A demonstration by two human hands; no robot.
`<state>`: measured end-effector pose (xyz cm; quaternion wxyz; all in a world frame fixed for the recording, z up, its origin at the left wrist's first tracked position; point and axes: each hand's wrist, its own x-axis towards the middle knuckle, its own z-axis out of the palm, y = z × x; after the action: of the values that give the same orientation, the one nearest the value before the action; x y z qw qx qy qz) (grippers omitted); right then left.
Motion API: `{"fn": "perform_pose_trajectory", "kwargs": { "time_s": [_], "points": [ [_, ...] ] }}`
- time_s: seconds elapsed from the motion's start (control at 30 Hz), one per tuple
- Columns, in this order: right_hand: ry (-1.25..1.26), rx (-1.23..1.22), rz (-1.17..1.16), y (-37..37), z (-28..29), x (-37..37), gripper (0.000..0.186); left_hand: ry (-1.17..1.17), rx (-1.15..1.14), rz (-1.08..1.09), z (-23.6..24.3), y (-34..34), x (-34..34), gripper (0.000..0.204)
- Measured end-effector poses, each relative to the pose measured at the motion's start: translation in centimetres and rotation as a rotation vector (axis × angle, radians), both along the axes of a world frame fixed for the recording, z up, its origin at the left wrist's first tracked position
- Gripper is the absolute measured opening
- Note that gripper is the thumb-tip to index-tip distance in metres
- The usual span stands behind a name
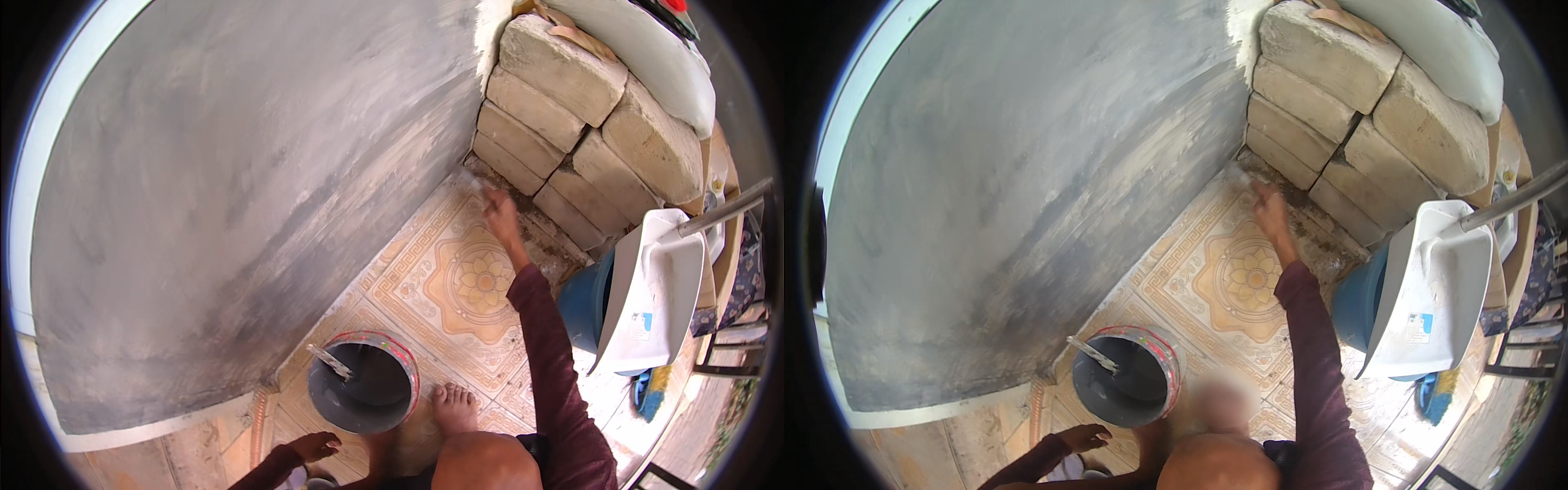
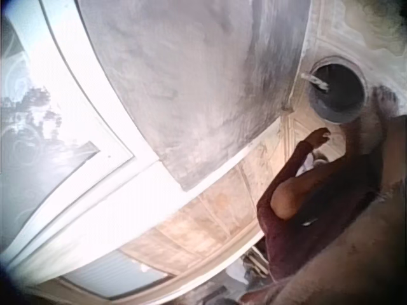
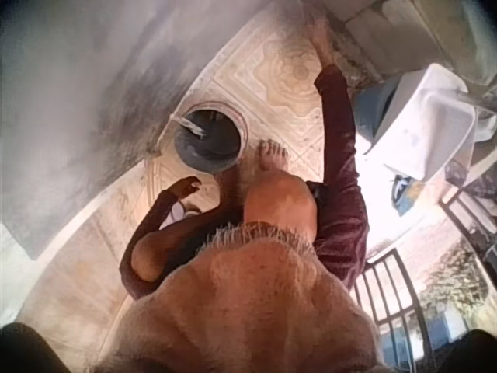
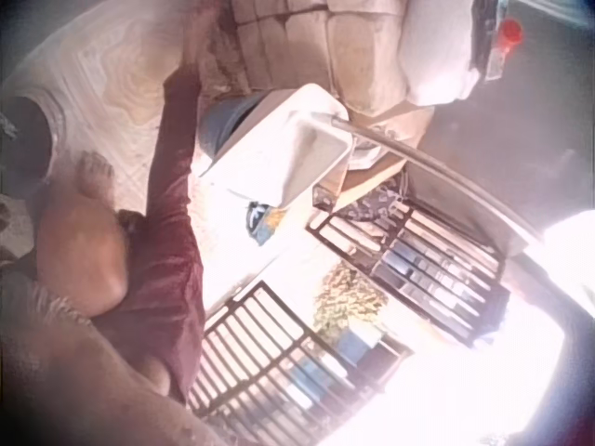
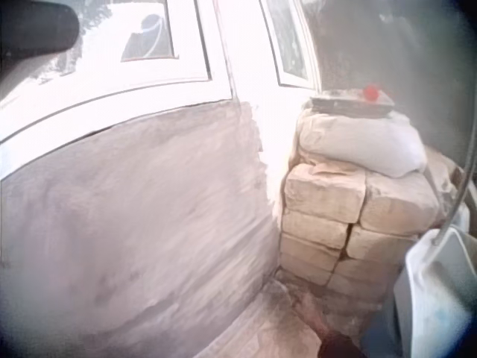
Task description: The person applies grey paint to a wall and around a window frame using a brush, dipping it into a bucket of paint.
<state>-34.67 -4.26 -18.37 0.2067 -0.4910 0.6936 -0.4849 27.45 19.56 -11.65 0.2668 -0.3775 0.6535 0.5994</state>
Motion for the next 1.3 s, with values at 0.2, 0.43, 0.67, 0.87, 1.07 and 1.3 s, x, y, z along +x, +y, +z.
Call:
{"fn": "perform_pose_trajectory", "kwargs": {
  "time_s": [0.2, 0.43, 0.67, 0.87, 1.07, 1.3],
  "points": [
    [0.035, 0.026, 0.123, 1.2, 2.6, 3.0, 0.053, 0.026, -0.005, -0.036, -1.5, 0.7, 0.6, 0.032],
    [0.104, 0.037, 0.189, 1.7, 7.7, 3.6, 0.055, -0.063, 0.009, -0.059, -1.1, -0.2, 0.9, 0.042],
    [-0.260, -0.090, -0.024, 6.7, 9.3, 2.5, 0.034, 0.237, 0.257, 0.674, 4.4, -1.7, -5.2, 0.060],
    [-0.946, -0.096, -0.088, 16.1, 12.8, 7.9, 0.025, 0.480, 0.286, 0.987, 7.5, 0.1, -7.8, 0.062],
    [-1.146, -0.329, -0.060, 19.0, 14.8, 8.5, 0.023, 0.505, 0.293, 1.152, 7.8, 1.1, -9.1, 0.058],
    [-1.387, -0.283, 0.117, 19.5, 15.0, 11.6, 0.033, 0.498, 0.298, 1.246, 5.6, 1.2, -8.3, 0.045]
  ]
}}
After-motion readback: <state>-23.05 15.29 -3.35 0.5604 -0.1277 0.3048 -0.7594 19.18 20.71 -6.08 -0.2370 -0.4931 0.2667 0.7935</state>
